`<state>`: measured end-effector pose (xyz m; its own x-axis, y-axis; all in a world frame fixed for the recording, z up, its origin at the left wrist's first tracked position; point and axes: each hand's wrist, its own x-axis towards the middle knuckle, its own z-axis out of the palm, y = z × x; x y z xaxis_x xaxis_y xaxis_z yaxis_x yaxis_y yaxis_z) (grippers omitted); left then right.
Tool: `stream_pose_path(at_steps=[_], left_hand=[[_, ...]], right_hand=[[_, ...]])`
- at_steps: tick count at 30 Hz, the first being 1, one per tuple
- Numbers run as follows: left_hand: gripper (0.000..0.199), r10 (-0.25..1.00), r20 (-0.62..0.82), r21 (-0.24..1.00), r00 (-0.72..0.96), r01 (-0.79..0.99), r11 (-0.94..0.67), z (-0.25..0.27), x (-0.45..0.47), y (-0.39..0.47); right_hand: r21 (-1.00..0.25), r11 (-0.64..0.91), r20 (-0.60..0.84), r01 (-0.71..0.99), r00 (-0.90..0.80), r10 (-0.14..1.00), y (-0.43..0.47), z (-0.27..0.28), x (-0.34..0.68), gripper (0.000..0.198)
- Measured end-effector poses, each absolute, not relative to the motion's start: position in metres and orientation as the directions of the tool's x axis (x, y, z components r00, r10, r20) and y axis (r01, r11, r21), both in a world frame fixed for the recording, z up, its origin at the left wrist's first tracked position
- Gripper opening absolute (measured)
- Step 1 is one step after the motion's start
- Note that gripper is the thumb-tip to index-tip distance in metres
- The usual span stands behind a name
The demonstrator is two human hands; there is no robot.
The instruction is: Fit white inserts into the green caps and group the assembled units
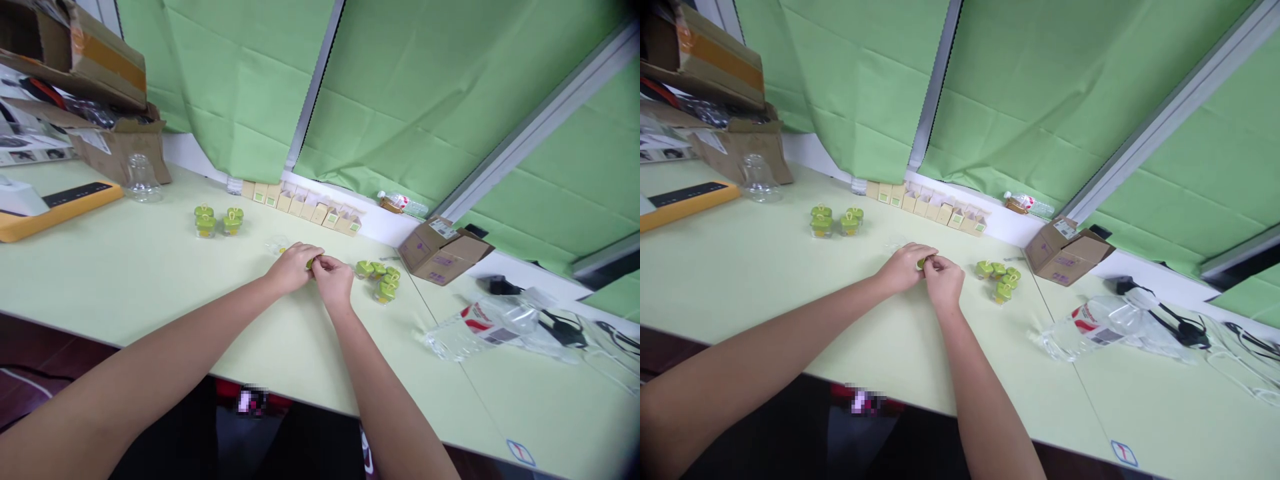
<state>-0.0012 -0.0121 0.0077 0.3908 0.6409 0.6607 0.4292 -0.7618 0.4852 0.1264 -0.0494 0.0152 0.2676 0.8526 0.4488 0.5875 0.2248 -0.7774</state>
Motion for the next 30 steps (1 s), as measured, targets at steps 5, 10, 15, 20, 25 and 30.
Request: stream_pose_path(at_steps=[5, 10, 15, 20, 25, 30], left_hand=[[0.035, 0.66, 0.607, 0.48, 0.443, 0.457, -0.749, 0.0074, -0.0033, -0.0121], [0.034, 0.644, 0.619, 0.454, 0.45, 0.463, -0.761, 0.0062, -0.0027, -0.0123], [0.035, 0.639, 0.634, 0.449, 0.435, 0.466, -0.763, 0.0051, -0.0014, -0.0142], [0.037, 0.669, 0.613, 0.485, 0.421, 0.468, -0.739, 0.0062, -0.0017, -0.0144], [0.04, 0.698, 0.596, 0.529, 0.397, 0.46, -0.713, 0.006, -0.0043, -0.0093], [0.032, 0.705, 0.607, 0.554, 0.366, 0.442, -0.706, 0.0081, -0.0052, -0.0079]], right_hand=[[-0.795, 0.251, 0.387, 0.552, 0.144, 0.911, -0.0465, 0.0134, 0.1343, 0.019], [-0.763, 0.275, 0.412, 0.586, 0.112, 0.904, -0.0492, 0.0153, 0.1347, 0.019], [-0.714, 0.273, 0.456, 0.645, 0.133, 0.88, -0.0522, 0.0157, 0.1311, 0.022], [-0.707, 0.263, 0.461, 0.656, 0.146, 0.875, -0.0532, 0.0153, 0.1303, 0.025], [-0.684, 0.291, 0.446, 0.669, 0.069, 0.892, -0.0526, 0.0172, 0.13, 0.03], [-0.821, 0.282, 0.37, 0.497, 0.084, 0.925, -0.0467, 0.0173, 0.1323, 0.028]])
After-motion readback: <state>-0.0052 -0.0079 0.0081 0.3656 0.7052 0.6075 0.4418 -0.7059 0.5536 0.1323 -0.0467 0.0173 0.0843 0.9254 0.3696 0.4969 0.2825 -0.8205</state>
